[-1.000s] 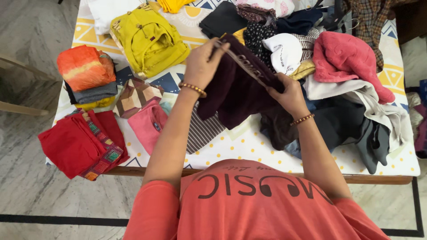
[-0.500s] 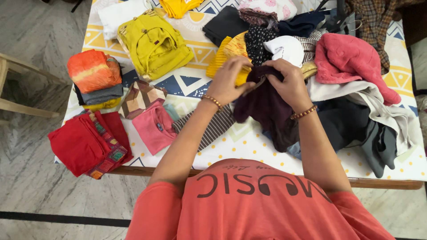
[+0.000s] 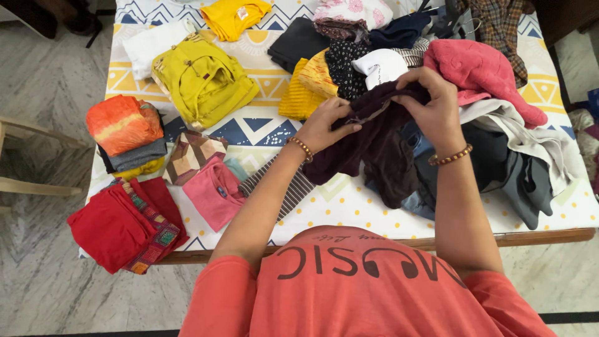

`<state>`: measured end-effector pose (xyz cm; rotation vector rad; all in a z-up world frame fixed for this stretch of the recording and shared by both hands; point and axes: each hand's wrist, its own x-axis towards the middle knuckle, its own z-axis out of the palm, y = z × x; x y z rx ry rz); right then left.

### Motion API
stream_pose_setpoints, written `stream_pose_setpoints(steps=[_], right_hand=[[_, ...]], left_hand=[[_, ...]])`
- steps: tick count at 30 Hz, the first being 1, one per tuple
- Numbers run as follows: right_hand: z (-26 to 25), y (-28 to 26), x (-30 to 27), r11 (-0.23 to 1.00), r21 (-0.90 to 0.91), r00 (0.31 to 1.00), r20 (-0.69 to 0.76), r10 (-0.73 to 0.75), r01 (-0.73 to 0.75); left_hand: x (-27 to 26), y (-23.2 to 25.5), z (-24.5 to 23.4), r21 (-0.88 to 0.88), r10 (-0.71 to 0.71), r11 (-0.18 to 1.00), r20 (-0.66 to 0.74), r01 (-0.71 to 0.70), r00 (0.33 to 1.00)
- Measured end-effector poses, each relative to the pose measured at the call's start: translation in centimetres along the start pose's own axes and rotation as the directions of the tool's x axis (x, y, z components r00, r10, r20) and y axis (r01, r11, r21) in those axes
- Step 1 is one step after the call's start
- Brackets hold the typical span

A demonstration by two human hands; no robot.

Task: The person folds several garments on a bed, including a dark green pair of pants, a striped shirt, a maroon t-shirt, a brown t-shirt, and a black patterned top. Each item is smoothed, folded into a compact rectangle, and placed in a neat stack on the bed.

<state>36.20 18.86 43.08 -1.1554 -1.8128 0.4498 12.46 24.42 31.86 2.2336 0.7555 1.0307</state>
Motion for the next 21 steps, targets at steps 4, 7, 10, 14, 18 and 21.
stream_pose_setpoints(steps=[4,7,10,14,18,21], right_hand=[[-1.5,1.2,-0.6,0.992,-0.125,0.999,0.033,-0.005,0.009],[-2.4,2.3,-1.1,0.986,-0.163,0.996,0.081,0.037,-0.023],[-3.2,3.4,-1.3,0.973,-0.228,0.993,0.106,0.053,-0.028],[-4.2,4.7,-1.3,0.94,-0.328,0.992,0.049,0.113,-0.09],[-4.7,5.6,-0.8,0.92,-0.386,0.997,-0.002,0.074,-0.069],[-4.6,6.2,-0.4,0.91,-0.41,0.998,-0.031,0.053,-0.061]], left_hand=[[0.0,0.9,-2.3,0.002,-0.089,0.996,-0.023,0.089,0.996],[0.3,1.7,-4.2,0.118,-0.093,0.988,-0.023,0.095,0.995],[0.7,2.7,-5.9,0.213,-0.097,0.973,0.027,0.089,0.995],[1.2,3.8,-7.1,0.2,-0.04,0.979,0.056,0.028,0.998],[1.5,5.0,-7.6,-0.04,0.084,0.996,0.117,-0.08,0.99],[1.7,6.0,-7.8,0.142,-0.002,0.989,0.261,-0.037,0.965]])
